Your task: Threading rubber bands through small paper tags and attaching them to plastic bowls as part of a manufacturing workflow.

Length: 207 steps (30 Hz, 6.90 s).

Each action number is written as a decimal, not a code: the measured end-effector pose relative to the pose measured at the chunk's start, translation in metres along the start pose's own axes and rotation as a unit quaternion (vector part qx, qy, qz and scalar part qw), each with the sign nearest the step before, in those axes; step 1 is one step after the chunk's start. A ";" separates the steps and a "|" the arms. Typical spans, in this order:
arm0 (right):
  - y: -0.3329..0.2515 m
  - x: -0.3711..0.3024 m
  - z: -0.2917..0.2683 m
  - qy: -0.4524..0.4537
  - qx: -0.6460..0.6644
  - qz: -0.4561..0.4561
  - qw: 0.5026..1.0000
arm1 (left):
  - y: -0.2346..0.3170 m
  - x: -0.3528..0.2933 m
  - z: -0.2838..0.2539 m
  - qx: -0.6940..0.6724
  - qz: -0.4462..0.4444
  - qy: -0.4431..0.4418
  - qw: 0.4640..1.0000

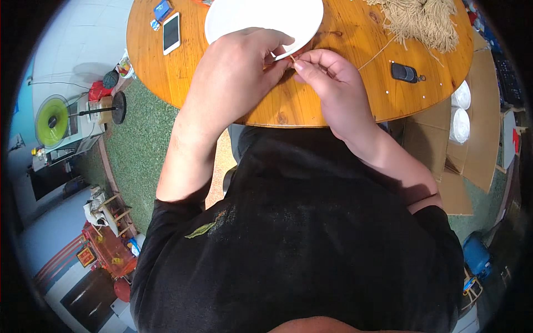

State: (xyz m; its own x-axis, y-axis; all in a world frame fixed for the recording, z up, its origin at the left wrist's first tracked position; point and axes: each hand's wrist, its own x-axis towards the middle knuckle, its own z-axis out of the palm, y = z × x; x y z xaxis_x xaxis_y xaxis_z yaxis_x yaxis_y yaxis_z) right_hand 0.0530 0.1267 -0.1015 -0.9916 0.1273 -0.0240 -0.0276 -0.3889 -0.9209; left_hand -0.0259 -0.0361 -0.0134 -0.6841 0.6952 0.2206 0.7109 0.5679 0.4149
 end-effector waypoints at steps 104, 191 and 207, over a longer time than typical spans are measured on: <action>-0.032 0.007 -0.022 0.100 -0.445 -0.442 0.772 | 0.014 0.024 -0.013 -0.445 -0.155 -0.031 0.881; -0.040 -0.001 -0.029 0.130 -0.371 -0.226 0.891 | -0.006 -0.025 0.016 -0.043 0.239 0.109 0.964; -0.068 0.009 -0.036 -0.089 -0.514 -0.295 0.800 | 0.018 -0.016 -0.009 -0.386 -0.072 -0.051 0.918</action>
State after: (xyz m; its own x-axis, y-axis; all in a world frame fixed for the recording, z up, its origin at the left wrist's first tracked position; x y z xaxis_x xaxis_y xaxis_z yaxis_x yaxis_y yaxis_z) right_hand 0.0504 0.1873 -0.0536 -0.8489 -0.1561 0.5050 -0.4704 0.6588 -0.5871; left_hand -0.0039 -0.0414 -0.0015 -0.7153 0.6974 0.0456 0.2594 0.2043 0.9439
